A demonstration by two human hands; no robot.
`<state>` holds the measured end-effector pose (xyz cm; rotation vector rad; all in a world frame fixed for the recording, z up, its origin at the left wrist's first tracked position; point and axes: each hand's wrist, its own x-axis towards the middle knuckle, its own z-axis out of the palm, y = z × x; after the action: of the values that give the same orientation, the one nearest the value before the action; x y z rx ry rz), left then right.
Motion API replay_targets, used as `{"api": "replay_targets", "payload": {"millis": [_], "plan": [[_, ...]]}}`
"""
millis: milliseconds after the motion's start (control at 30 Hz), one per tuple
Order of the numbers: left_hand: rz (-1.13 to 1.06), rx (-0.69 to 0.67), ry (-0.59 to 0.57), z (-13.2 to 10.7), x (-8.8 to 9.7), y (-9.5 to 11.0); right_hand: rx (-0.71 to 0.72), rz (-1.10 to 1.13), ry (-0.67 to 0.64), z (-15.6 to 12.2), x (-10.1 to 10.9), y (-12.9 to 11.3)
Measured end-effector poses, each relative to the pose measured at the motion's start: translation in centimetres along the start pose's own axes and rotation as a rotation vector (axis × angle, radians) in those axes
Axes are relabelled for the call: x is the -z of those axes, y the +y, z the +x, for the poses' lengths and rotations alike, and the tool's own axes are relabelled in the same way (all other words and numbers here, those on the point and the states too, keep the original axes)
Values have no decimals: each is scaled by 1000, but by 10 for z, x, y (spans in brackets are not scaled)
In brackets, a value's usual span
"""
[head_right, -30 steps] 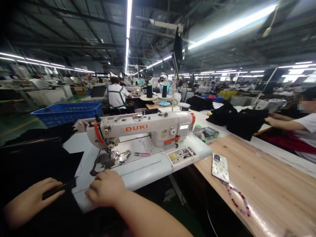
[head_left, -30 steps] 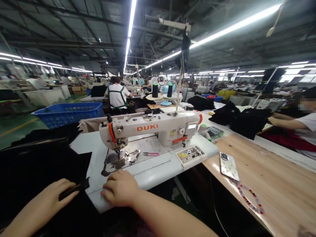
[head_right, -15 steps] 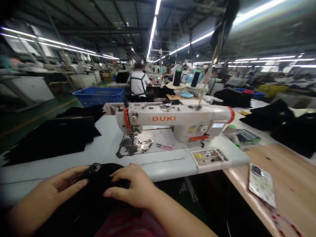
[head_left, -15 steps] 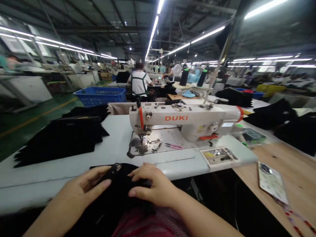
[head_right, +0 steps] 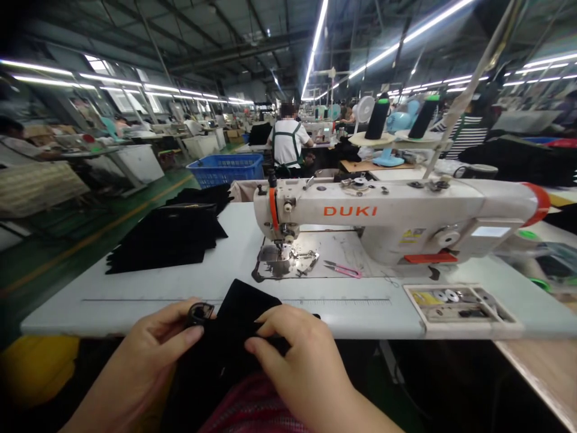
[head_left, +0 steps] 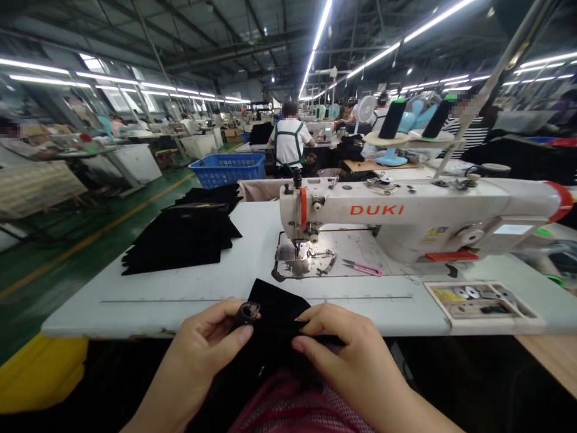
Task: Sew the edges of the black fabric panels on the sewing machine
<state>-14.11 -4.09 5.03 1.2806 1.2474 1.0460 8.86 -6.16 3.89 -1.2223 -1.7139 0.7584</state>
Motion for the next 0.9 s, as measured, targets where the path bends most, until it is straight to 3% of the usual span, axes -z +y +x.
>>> {"api": "replay_targets", "payload": {"millis": [200,367,467,533,633,733,800,900], "plan": [[20,-49,55,-2,2,1,-21,21,-55,4,5,-6],[59,-78,-22,0,9,-9,-117,-10,-89,5,3,-10],[141,-24,-54,1,13,-4,-149,-23,-88,6,2,-12],[201,37,-124,6,18,10,-20,34,-145,7,3,-12],[307,120,-385,23,27,36,268,233,-324,9,2,-8],[566,39,-602,56,32,47,401,268,-498,15,-8,8],[762,-59,-661,84,28,37,478,34,-523,23,-21,27],[955,-155,-655,133,12,6,649,-507,-473,47,-39,59]]}}
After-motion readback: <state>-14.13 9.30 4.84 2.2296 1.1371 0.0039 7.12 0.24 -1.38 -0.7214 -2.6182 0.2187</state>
